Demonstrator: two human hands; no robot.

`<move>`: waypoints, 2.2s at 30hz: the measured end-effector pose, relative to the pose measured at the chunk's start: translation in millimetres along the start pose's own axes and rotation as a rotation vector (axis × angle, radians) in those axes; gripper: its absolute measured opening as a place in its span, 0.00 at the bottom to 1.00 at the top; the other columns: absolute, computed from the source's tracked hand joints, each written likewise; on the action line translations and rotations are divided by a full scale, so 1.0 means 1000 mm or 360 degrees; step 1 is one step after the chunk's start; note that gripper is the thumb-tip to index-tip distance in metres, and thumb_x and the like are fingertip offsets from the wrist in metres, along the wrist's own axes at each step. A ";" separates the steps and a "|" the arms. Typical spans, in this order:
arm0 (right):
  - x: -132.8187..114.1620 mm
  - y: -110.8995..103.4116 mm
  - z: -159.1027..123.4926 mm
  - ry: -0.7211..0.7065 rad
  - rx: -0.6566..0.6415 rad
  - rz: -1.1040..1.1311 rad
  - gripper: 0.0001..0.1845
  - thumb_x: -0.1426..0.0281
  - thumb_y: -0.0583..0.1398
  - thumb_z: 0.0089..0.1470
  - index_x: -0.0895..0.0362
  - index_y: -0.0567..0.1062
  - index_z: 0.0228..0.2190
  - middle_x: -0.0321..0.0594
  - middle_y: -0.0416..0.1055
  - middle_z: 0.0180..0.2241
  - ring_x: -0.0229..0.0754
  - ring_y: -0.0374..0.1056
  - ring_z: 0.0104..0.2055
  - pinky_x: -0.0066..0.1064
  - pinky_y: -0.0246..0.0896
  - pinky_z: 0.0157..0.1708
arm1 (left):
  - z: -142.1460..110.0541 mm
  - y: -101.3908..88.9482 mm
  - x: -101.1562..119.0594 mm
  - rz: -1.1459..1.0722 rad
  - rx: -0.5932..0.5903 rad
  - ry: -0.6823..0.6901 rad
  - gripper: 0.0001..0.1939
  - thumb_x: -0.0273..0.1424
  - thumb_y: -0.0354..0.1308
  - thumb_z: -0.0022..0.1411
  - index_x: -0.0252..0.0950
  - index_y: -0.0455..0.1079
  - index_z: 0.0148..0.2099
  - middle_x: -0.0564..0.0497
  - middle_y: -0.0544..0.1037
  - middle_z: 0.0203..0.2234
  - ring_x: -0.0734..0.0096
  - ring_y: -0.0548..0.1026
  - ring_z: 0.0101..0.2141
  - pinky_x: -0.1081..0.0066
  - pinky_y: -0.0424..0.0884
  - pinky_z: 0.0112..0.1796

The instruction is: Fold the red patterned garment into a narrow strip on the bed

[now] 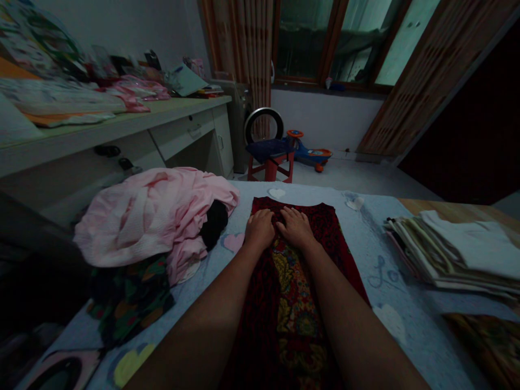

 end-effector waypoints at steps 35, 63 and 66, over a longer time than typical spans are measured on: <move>-0.028 -0.022 -0.012 -0.0261 0.0145 0.0073 0.22 0.62 0.56 0.59 0.55 0.72 0.53 0.46 0.67 0.53 0.48 0.60 0.55 0.39 0.55 0.54 | 0.001 0.008 -0.018 0.0068 -0.0063 0.0057 0.22 0.26 0.45 0.66 0.37 0.62 0.61 0.45 0.67 0.61 0.62 0.60 0.63 0.57 0.56 0.62; -0.019 -0.001 -0.011 -0.0196 -0.0118 0.0108 0.38 0.54 0.54 0.58 0.56 0.57 0.64 0.47 0.48 0.68 0.49 0.43 0.69 0.48 0.34 0.66 | 0.038 0.012 -0.023 0.0227 -0.0147 0.0200 0.25 0.33 0.47 0.66 0.33 0.61 0.63 0.39 0.56 0.66 0.57 0.57 0.65 0.58 0.55 0.62; -0.018 0.000 -0.011 -0.0194 -0.0127 0.0105 0.38 0.53 0.54 0.58 0.57 0.57 0.64 0.47 0.48 0.68 0.49 0.43 0.69 0.48 0.34 0.66 | 0.038 0.015 -0.026 0.0254 -0.0176 0.0161 0.26 0.35 0.46 0.67 0.35 0.59 0.65 0.39 0.55 0.67 0.55 0.56 0.65 0.55 0.54 0.62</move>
Point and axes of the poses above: each hand's wrist, its own z-axis towards the middle knuckle, its own y-axis out of the palm, x = y × z, the point moved 9 cm from there along z, towards the middle knuckle
